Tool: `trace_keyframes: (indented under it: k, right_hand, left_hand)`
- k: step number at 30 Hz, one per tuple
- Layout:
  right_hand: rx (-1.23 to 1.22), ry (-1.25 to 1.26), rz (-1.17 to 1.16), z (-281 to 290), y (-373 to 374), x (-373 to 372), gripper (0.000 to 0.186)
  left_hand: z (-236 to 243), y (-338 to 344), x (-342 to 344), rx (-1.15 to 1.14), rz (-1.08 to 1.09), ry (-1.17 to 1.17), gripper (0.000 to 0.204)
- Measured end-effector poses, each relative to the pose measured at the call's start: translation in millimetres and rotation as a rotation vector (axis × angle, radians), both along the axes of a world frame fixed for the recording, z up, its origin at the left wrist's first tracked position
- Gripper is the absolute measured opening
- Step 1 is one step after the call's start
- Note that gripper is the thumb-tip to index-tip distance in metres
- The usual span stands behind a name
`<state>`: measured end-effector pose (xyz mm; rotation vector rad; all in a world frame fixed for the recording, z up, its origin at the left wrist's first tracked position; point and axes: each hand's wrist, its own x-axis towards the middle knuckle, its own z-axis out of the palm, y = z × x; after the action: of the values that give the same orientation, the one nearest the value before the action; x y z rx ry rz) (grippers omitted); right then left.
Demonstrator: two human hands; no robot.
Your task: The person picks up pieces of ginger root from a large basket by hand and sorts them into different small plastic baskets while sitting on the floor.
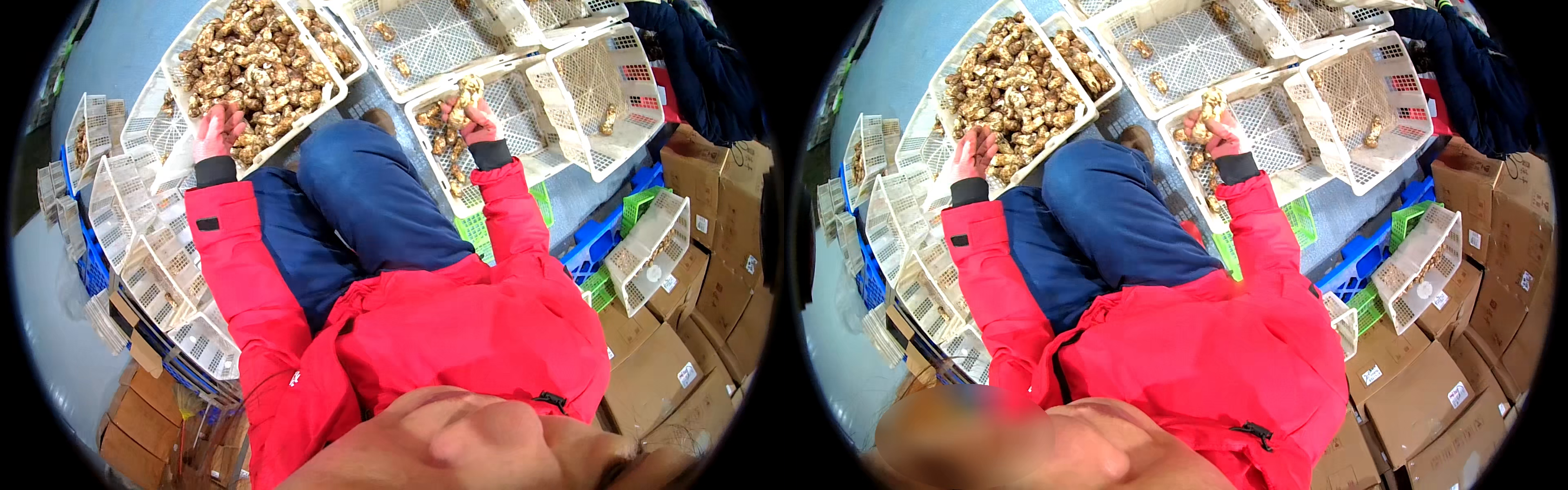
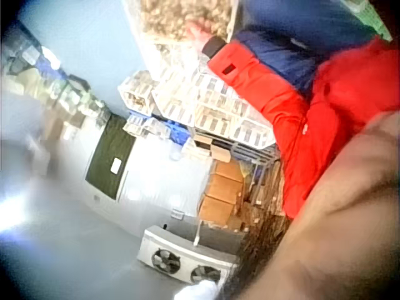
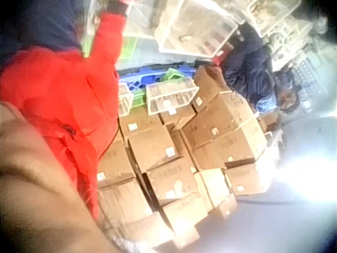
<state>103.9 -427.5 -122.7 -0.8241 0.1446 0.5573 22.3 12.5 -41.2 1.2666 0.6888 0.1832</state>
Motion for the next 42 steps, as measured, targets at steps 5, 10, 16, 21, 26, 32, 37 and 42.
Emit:
trace_keyframes:
  k: [5,10,16,21,26,32,37,42]
  right_hand:
    - [0.030,-0.076,-0.041,16,-17,5,0.028]
    - [0.086,0.147,-0.124,-25,-42,9,0.029]
    - [-0.069,0.145,0.202,-85,-13,-9,0.036]
    - [-0.187,0.099,0.437,-105,50,25,0.044]
    - [-0.467,0.084,0.129,-140,85,102,0.045]
    - [-0.750,0.145,-0.223,-226,100,167,0.074]
    - [-1.629,-0.222,0.435,-295,94,163,0.057]
    - [-1.947,-0.116,0.998,-230,146,152,0.045]
  left_hand:
    - [14,-12,1,0.033,-0.015,0.019,0.035]
    - [16,-12,1,0.022,-0.035,0.031,0.035]
    - [8,-10,5,-0.004,-0.068,0.034,0.036]
    - [13,-9,-2,0.053,-0.099,0.049,0.036]
    - [33,-18,-14,0.131,-0.040,0.108,0.036]
    - [36,0,-36,0.128,-0.081,0.169,0.043]
    - [25,6,-14,0.154,-0.125,0.192,0.050]
    - [22,8,-12,0.157,-0.106,0.213,0.047]
